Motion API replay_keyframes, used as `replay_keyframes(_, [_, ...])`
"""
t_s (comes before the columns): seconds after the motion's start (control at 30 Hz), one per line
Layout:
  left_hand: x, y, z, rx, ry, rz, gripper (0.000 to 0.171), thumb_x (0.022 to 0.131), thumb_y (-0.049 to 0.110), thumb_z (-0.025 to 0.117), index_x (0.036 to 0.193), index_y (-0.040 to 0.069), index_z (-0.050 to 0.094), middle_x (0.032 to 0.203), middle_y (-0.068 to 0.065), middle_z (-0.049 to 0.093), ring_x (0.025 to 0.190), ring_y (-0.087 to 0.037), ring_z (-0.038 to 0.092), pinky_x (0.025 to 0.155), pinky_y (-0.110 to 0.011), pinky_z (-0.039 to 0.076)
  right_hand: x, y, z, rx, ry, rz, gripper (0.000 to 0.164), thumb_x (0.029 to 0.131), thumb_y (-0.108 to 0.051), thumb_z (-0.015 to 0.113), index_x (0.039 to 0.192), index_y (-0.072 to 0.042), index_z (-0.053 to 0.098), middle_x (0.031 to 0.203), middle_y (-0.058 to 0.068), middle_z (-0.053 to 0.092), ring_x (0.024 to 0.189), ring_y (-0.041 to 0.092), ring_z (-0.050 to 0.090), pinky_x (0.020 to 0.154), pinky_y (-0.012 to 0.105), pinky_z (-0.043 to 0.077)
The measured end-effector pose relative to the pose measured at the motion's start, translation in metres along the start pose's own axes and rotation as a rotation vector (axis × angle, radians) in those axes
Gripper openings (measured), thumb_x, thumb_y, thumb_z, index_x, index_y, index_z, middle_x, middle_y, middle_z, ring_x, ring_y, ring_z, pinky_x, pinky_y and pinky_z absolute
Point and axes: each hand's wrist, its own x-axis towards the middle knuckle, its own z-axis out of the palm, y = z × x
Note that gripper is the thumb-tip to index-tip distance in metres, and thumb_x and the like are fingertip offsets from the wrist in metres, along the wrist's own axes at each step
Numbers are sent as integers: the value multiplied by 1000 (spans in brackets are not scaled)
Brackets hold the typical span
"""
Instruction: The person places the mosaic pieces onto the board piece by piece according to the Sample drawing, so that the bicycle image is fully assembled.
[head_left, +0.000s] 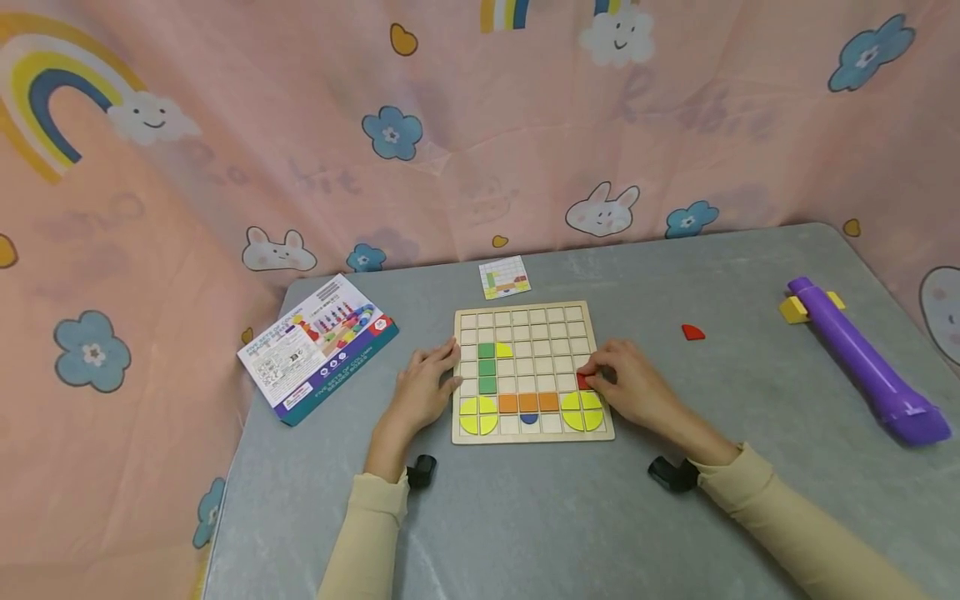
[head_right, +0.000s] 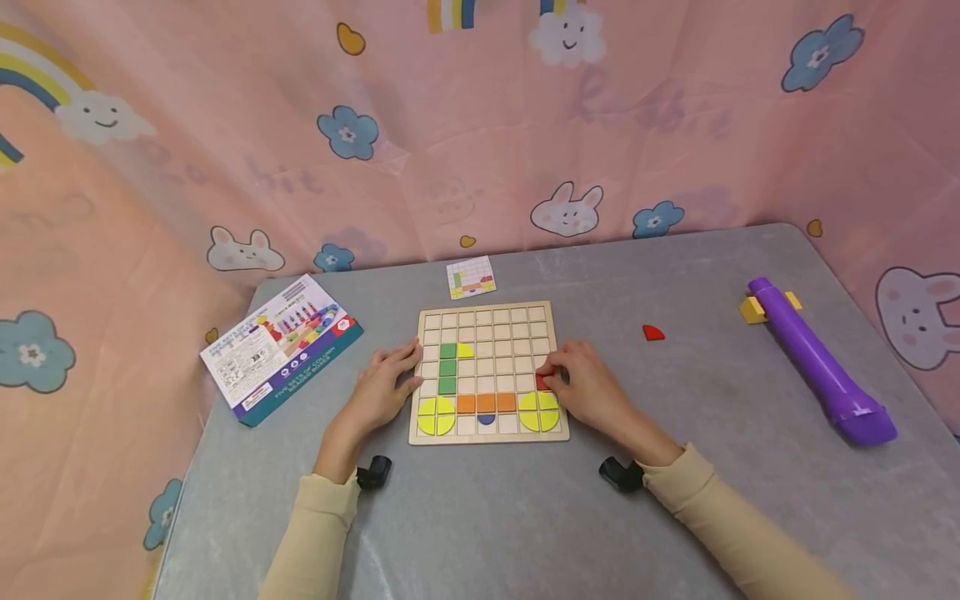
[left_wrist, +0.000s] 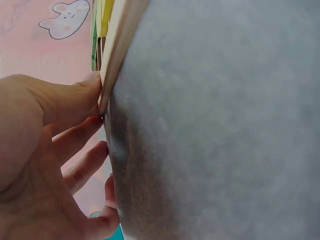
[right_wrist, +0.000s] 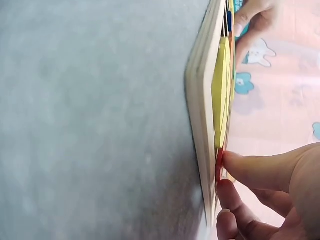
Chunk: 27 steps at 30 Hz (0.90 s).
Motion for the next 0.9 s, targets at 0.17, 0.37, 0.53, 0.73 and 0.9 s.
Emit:
replay_keyframes(0.17, [0, 0, 1, 8, 3, 2, 60, 106, 24, 66, 161, 15, 45, 174, 3, 34, 150, -32, 40, 108, -60, 38, 2, 8, -6, 4, 6, 9, 15, 93, -1, 78, 108, -3, 81, 111, 18, 70, 110, 37, 55, 98, 56, 48])
replay_keyframes(0.37, [0, 0, 0, 8, 1, 2, 60, 106, 24, 66, 161, 15, 45, 174, 3, 34, 151, -32, 39, 108, -60, 38, 3, 23, -23, -8, 3, 39, 20, 94, -3, 77, 114, 0, 78, 122, 25, 69, 119, 44, 56, 105, 63, 46])
replay_keyframes(0.53, [0, 0, 0, 2, 1, 0, 60, 106, 24, 66, 161, 15, 45, 174, 3, 34, 151, -32, 39, 110, -61, 37, 4, 38, -41, -67, 53, 98, 31, 94, -5, 76, 123, 6, 71, 130, 33, 61, 125, 50, 47, 105, 66, 40])
replay_keyframes(0.73, [1, -1, 1, 1, 3, -2, 60, 106, 24, 66, 161, 15, 44, 174, 3, 34, 151, -32, 39, 110, -61, 37, 7, 67, -63, -81, 123, 168, 38, 97, -5, 73, 130, 10, 63, 134, 41, 50, 122, 56, 45, 104, 72, 37])
replay_keyframes(0.9, [1, -2, 2, 7, 5, 3, 60, 106, 23, 66, 161, 14, 45, 174, 3, 35, 149, -32, 40, 107, -60, 38, 8, 91, -75, -69, 166, 147, 40, 95, -5, 75, 127, 14, 61, 124, 43, 54, 116, 57, 47, 100, 71, 37])
